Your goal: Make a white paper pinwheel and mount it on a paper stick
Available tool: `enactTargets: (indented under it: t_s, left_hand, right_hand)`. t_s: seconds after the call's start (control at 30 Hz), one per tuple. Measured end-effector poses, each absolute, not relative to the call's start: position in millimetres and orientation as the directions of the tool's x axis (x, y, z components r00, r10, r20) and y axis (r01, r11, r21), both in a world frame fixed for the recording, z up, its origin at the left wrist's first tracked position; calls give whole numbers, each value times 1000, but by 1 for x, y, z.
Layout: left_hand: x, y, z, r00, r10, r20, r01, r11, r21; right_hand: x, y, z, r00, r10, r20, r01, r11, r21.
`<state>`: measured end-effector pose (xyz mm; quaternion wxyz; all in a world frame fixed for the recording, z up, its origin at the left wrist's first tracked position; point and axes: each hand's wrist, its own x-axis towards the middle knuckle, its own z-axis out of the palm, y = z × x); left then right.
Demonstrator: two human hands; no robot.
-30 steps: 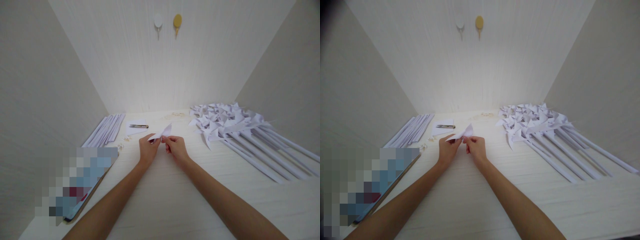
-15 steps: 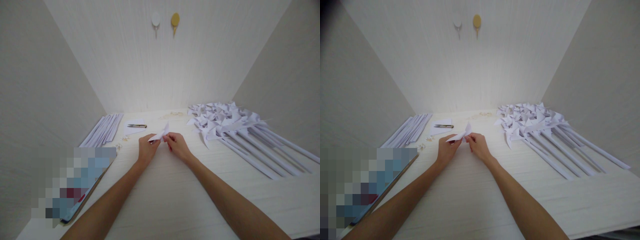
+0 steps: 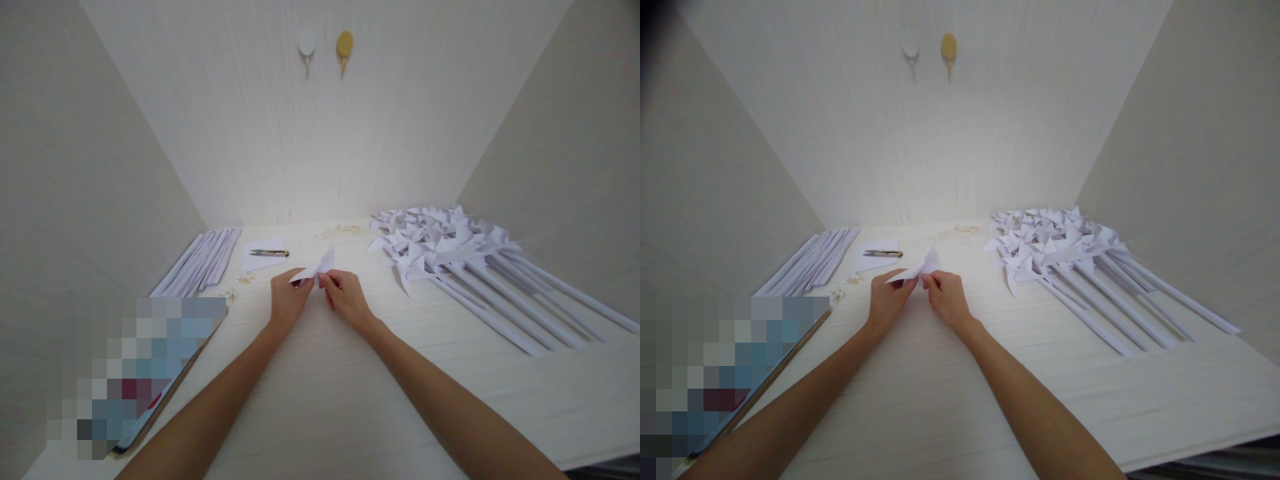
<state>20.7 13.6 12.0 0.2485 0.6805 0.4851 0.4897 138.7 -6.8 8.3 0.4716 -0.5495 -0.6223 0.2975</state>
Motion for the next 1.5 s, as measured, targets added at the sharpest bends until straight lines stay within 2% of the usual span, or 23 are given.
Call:
enactTargets:
  t_s: [0.17, 0.33, 0.4, 0.5, 0.53, 0.6, 0.77, 0.9, 0.97, 1.03, 1.13, 1.27, 1.37, 1.5]
  left_hand:
    - [21, 14, 11, 43, 905, 422, 399, -403, 824]
    - [21, 14, 11, 50, 910, 411, 395, -396, 829]
    - [21, 14, 12, 51, 906, 420, 410, -403, 819]
    - [20, 13, 12, 59, 900, 432, 419, -415, 808]
    - [21, 13, 12, 59, 900, 433, 415, -416, 809]
    - [21, 13, 13, 48, 901, 431, 403, -413, 817]
    - [22, 13, 14, 3, 907, 420, 385, -389, 837]
    - [21, 14, 13, -3, 914, 405, 394, -372, 841]
    - [20, 14, 13, 8, 920, 392, 387, -364, 847]
    - [20, 15, 13, 26, 924, 381, 376, -362, 853]
    - [20, 14, 13, 34, 923, 384, 372, -368, 852]
    - [22, 13, 13, 28, 913, 407, 400, -384, 833]
    - [22, 13, 12, 15, 910, 415, 415, -384, 825]
    - [22, 14, 13, -1, 913, 407, 414, -370, 832]
  right_hand:
    - [136, -5, 7, 80, 982, 172, 345, 135, -929]
    - [136, -7, 11, 173, 913, 369, 536, 227, -813]
    - [135, -8, 11, 184, 940, 286, 455, 176, -873]
    - [130, -9, 11, 193, 979, 61, 169, 28, -985]
    - [128, -9, 11, 202, 979, 32, 103, 12, -995]
    - [125, -10, 10, 240, 969, 59, 83, 40, -996]
    - [126, -11, 8, 256, 932, 255, 363, 152, -919]
    - [133, -10, 6, 146, 882, 449, 651, 256, -715]
    - [136, -10, 6, 67, 872, 485, 737, 285, -614]
    - [138, -9, 7, 31, 878, 478, 760, 290, -581]
    - [139, -6, 8, 67, 909, 412, 677, 261, -688]
    - [139, -3, 8, 107, 973, 206, 394, 148, -907]
    - [138, -2, 7, 97, 982, 162, 260, 132, -957]
    - [136, -3, 6, 45, 982, 181, 225, 167, -960]
